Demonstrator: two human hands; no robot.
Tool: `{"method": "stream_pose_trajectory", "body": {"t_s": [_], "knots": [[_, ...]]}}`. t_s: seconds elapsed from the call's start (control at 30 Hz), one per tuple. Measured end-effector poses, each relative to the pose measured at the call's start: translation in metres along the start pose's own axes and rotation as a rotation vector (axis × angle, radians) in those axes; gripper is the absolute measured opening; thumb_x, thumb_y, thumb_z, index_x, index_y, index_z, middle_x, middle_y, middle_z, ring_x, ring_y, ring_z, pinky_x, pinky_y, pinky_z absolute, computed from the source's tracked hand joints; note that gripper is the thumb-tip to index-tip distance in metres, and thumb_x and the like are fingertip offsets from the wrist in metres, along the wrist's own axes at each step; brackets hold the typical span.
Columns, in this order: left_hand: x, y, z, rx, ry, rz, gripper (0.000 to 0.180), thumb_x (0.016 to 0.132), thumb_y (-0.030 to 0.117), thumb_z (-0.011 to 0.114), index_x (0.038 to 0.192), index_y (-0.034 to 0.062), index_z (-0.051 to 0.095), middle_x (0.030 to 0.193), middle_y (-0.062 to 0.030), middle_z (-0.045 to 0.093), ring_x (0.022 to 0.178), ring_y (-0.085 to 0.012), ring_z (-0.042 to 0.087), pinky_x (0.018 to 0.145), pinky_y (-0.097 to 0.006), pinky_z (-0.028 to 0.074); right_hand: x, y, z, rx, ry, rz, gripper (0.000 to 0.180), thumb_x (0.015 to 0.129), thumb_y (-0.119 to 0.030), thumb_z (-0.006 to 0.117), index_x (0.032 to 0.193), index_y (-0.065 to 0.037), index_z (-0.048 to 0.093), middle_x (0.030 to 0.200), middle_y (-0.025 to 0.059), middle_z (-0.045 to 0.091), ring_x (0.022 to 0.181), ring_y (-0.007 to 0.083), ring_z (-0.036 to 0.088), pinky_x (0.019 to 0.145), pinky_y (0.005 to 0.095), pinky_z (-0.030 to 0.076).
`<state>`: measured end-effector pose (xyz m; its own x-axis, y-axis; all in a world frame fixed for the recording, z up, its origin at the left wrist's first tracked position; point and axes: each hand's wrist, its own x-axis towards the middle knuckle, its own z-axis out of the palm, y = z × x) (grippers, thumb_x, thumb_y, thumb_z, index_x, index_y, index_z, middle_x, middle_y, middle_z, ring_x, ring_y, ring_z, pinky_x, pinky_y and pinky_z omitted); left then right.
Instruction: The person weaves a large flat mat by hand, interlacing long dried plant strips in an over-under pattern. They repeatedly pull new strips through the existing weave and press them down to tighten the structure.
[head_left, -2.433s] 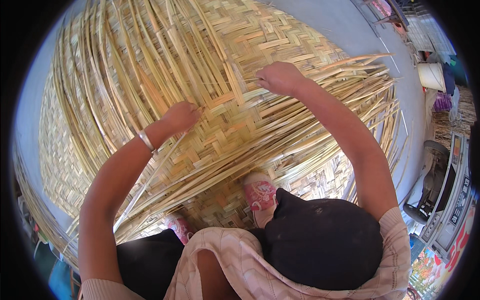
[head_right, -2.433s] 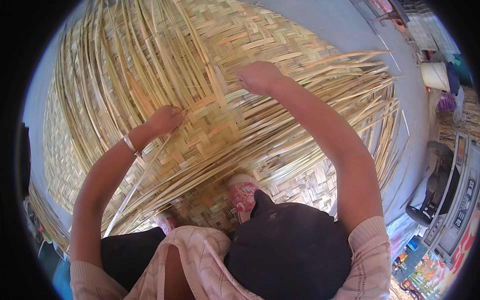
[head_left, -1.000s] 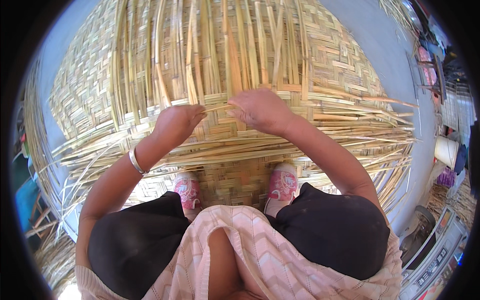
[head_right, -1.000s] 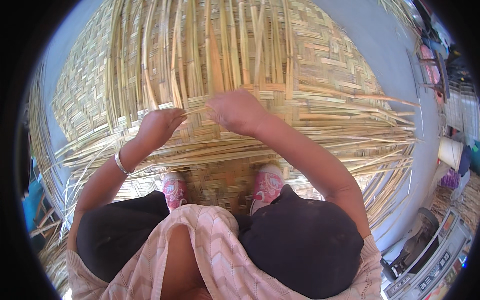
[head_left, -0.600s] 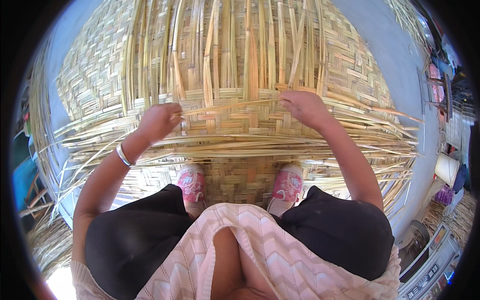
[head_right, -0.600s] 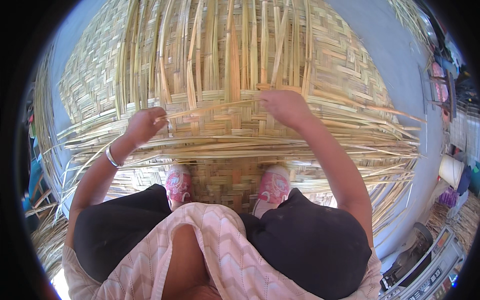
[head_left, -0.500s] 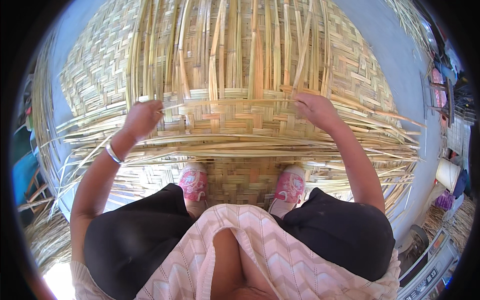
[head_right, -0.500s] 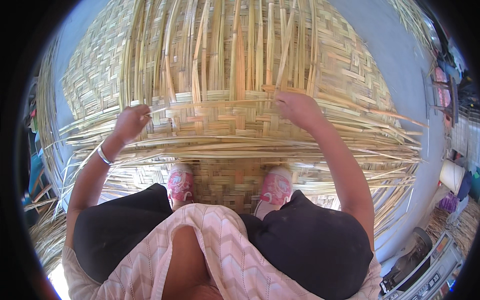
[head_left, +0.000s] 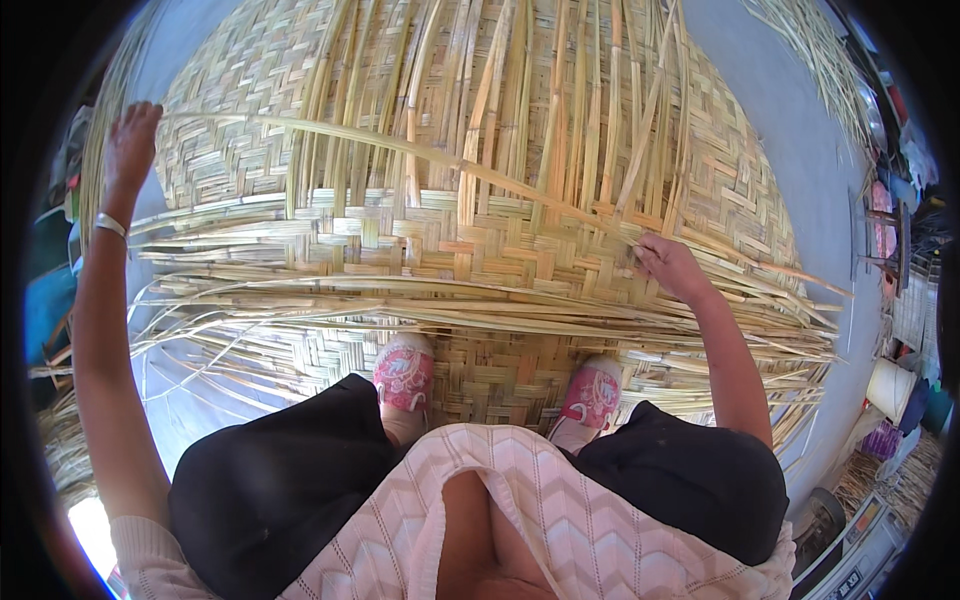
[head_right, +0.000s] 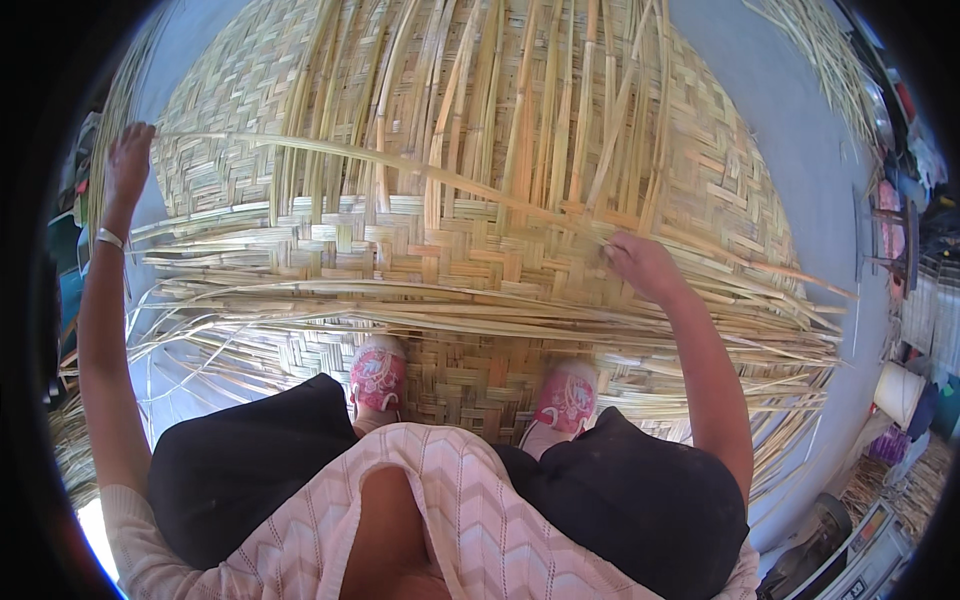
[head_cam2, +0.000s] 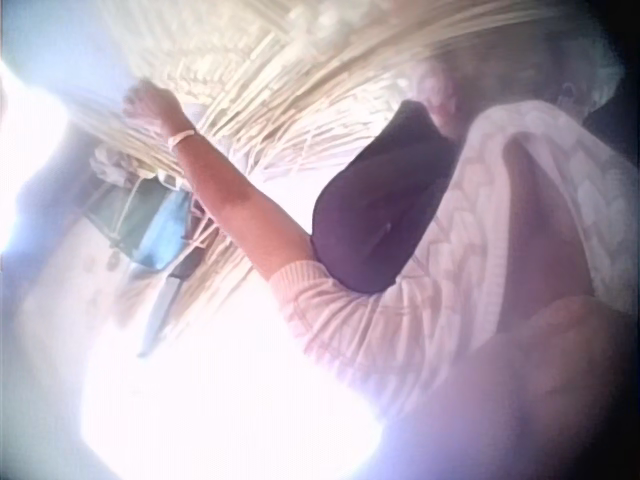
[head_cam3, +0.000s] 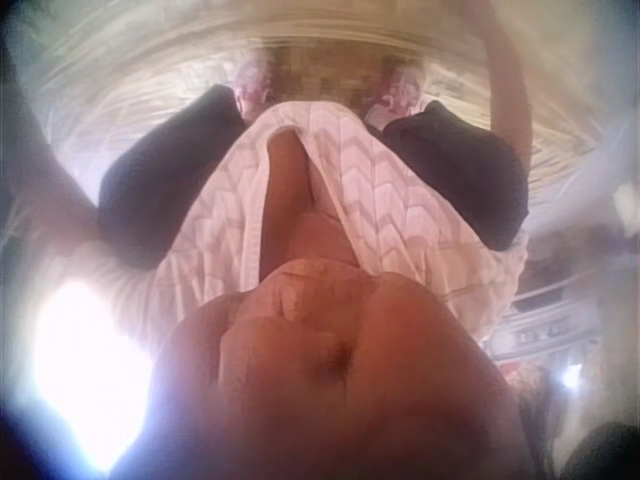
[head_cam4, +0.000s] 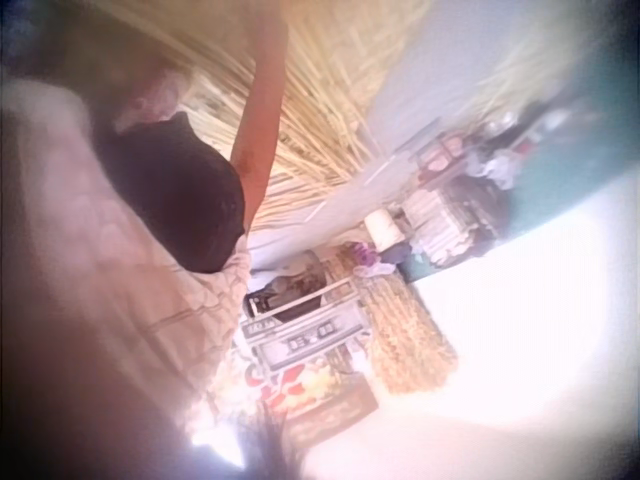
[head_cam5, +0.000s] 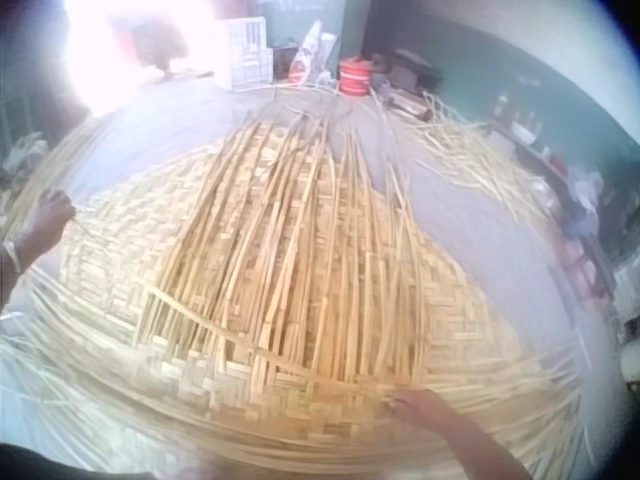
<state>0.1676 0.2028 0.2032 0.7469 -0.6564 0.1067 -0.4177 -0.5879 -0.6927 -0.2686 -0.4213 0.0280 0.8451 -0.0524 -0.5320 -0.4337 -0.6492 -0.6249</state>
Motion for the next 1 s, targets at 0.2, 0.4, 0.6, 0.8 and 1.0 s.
{"method": "stream_pose_trajectory", "body": {"t_s": [0.2, 0.4, 0.6, 0.8, 1.0], "knots": [[-0.004, 0.055, 0.001, 0.108, -0.251, 0.178, 0.026, 0.080, 0.001, 0.054, 0.103, 0.0096, 0.061, 0.109, -0.0086, 0.059, 0.116, -0.0249, 0.051, 0.099, -0.044, 0.039, 0.006, 0.002, 0.004, 0.053, -0.051, 0.006, 0.019, 0.094, -0.022, 0.053, 0.089, -0.004, 0.055, 0.071, 0.0119, 0.056, 0.064, 0.0257, 0.050, 0.065, 0.0356, 0.044], [-0.016, 0.061, 0.024, -0.155, -0.324, -0.104, 0.029, 0.086, 0.003, 0.050, 0.113, 0.0090, 0.057, 0.121, -0.0134, 0.059, 0.108, -0.0348, 0.059, 0.089, -0.048, 0.047, 0.004, -0.002, 0.005, 0.009, -0.036, 0.013, 0.018, 0.094, -0.024, 0.054, 0.093, -0.006, 0.058, 0.075, 0.0138, 0.060, 0.069, 0.0299, 0.056, 0.067, 0.0365, 0.046], [0.020, 0.036, 0.011, -0.461, -0.107, -0.587, 0.031, 0.095, 0.019, 0.041, 0.126, 0.0167, 0.050, 0.130, -0.0160, 0.055, 0.109, -0.0411, 0.057, 0.087, -0.049, 0.048, 0.000, -0.007, 0.006, -0.164, -0.009, 0.001, 0.023, 0.093, -0.028, 0.053, 0.097, -0.007, 0.060, 0.089, 0.0172, 0.064, 0.084, 0.0388, 0.060, 0.072, 0.0429, 0.047], [0.059, 0.031, -0.019, -0.133, 0.501, -0.060, 0.029, 0.091, 0.009, 0.049, 0.120, 0.0067, 0.054, 0.122, -0.0127, 0.057, 0.108, -0.0296, 0.054, 0.099, -0.043, 0.040, -0.004, -0.004, 0.008, -0.263, 0.032, -0.095, 0.024, 0.094, -0.028, 0.050, 0.095, -0.007, 0.061, 0.091, 0.0177, 0.062, 0.086, 0.0397, 0.059, 0.074, 0.0456, 0.047], [-0.005, 0.073, 0.006, -0.367, -0.239, -0.307, 0.020, 0.088, 0.007, 0.048, 0.106, 0.0088, 0.055, 0.106, -0.0134, 0.063, 0.099, -0.0319, 0.063, 0.089, -0.048, 0.046, -0.010, -0.012, 0.007, -0.142, 0.051, -0.008, 0.014, 0.091, -0.018, 0.058, 0.093, -0.005, 0.063, 0.080, 0.0169, 0.062, 0.072, 0.0344, 0.060, 0.066, 0.0382, 0.047]]}}
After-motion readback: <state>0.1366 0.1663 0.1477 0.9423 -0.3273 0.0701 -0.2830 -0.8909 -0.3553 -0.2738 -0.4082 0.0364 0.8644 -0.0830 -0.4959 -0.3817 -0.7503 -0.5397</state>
